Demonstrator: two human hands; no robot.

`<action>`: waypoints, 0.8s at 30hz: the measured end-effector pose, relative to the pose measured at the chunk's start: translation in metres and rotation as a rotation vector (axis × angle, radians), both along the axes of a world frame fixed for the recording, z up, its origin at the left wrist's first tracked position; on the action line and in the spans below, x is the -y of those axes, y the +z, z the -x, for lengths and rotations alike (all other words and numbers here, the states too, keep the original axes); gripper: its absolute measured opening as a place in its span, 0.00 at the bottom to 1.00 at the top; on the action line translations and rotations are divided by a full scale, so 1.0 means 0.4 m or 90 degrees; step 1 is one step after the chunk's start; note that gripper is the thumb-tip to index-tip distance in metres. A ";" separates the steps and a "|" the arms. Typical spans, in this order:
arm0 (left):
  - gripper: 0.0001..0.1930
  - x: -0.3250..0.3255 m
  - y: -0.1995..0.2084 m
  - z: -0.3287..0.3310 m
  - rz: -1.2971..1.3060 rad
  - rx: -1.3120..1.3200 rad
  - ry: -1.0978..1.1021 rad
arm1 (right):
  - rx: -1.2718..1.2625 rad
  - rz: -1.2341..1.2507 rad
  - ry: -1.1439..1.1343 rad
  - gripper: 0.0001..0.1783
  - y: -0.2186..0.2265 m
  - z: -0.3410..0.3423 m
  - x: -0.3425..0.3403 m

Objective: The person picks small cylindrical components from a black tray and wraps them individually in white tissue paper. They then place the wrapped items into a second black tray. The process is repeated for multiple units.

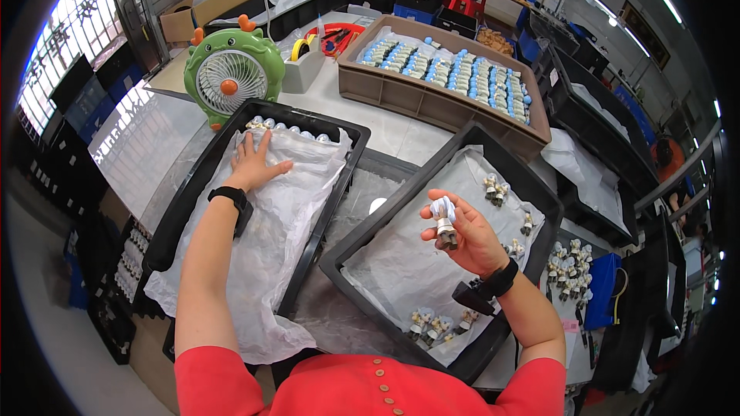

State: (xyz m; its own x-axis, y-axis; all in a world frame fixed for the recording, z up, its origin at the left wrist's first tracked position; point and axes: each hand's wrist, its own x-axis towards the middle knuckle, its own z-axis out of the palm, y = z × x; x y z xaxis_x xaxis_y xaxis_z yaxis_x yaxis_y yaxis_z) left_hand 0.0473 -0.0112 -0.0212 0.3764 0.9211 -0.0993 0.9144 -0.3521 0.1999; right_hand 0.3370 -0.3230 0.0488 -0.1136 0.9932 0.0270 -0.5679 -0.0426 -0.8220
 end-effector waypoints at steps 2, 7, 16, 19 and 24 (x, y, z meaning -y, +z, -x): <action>0.52 0.000 -0.003 0.000 -0.001 0.002 0.000 | 0.000 -0.003 -0.001 0.26 -0.001 0.000 0.000; 0.52 0.003 0.000 -0.003 0.002 0.000 0.002 | -0.013 -0.003 -0.009 0.26 -0.012 -0.005 -0.004; 0.49 0.013 0.016 -0.007 0.005 0.034 0.008 | -0.037 0.026 -0.039 0.26 -0.015 -0.006 -0.008; 0.39 0.036 0.045 -0.027 -0.073 -0.006 -0.042 | -0.046 0.015 -0.035 0.26 -0.024 -0.007 -0.012; 0.23 0.175 0.120 -0.093 -0.204 0.332 -0.234 | -0.024 0.021 -0.054 0.25 -0.037 -0.003 -0.018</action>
